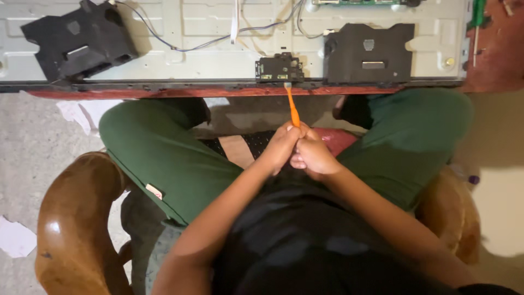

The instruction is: The person works on the back of a disassembled television, using an orange plastic pry tool to adjust components and connectors on the mainboard. They connect and disconnect ribbon cables and wire harnesses, then reposition a black plastic housing near the board.

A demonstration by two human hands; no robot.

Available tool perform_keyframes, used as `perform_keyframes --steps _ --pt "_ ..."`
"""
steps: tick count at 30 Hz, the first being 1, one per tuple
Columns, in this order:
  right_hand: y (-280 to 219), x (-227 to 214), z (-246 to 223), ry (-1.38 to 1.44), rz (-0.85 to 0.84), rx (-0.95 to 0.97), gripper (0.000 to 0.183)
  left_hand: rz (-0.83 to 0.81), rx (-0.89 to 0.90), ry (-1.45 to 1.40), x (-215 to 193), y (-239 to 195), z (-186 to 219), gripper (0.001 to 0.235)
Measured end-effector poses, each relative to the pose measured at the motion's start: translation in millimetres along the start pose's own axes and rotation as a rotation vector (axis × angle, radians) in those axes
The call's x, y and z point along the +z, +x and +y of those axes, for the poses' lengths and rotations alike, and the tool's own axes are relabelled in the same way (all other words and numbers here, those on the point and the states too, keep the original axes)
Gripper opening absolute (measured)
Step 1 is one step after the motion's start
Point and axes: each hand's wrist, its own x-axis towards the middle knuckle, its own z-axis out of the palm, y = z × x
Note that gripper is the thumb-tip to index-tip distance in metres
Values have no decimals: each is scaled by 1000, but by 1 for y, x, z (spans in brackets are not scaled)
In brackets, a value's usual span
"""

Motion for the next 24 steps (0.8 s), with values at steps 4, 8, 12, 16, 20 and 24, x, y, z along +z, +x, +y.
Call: perform_keyframes --steps 4,8,12,16,20,24 --pt "-17 2 -3 -95 -14 88 11 -145 161 105 6 -21 29 21" --pt "-68 -21 -17 -229 -84 19 22 -25 272 515 5 -46 57 38" --pt "-84 -62 -84 -416 -53 -442 30 144 644 1451 -21 -27 123 34" --pt "-47 -110 -169 -787 540 -591 26 27 996 1561 -23 44 165 29" --pt "8 -112 -234 -1152 569 -807 39 85 949 1636 -6 80 162 44" --pt "44 -121 -260 -1705 567 -999 28 121 931 1652 -16 89 140 44"
